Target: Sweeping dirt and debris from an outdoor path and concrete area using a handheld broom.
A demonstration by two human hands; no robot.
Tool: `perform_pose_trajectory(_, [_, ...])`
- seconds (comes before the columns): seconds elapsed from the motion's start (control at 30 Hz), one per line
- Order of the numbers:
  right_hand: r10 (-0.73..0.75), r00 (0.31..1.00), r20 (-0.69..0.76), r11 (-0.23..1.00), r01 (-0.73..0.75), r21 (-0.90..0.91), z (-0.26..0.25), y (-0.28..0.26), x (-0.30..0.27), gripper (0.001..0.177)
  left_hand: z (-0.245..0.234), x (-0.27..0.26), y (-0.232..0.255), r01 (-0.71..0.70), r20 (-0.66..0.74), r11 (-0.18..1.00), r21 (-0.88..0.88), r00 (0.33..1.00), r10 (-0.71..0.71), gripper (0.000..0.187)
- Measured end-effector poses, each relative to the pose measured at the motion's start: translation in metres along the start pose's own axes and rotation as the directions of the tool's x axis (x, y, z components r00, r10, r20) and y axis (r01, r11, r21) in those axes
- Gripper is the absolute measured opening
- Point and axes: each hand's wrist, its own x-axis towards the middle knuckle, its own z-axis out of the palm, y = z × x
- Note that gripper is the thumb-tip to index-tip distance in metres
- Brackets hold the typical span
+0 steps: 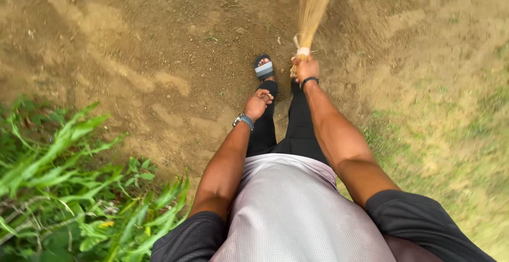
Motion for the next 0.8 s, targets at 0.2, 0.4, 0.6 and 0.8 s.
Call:
perform_pose_trajectory(0.2, [0.123,0.929,0.349,0.982,-0.063,-0.178,0.024,-0.045,0.048,0.014,0.009,-0.012,-0.014,-0.045,-0.105,0.985,-0.167,0.994,0.028,0.021])
perform_pose_trajectory(0.4, [-0.007,0.857,0.516,0.983,0.101,-0.154,-0.008,-0.041,-0.027,0.026,0.037,-0.002,0.007,-0.085,-0.339,0.924,-0.373,0.940,-0.050,0.018])
perform_pose_trajectory(0.6, [0.398,0.675,0.620,0.917,-0.314,-0.247,-0.019,-0.012,-0.006,0.021,0.099,0.049,0.019,-0.231,-0.437,0.898,-0.375,0.898,0.048,0.032])
perform_pose_trajectory(0.8, [0.295,0.734,0.612,0.917,-0.037,-0.398,0.064,-0.048,0.077,0.022,0.128,0.011,0.115,-0.361,-0.467,0.609,-0.706,0.884,-0.017,0.041])
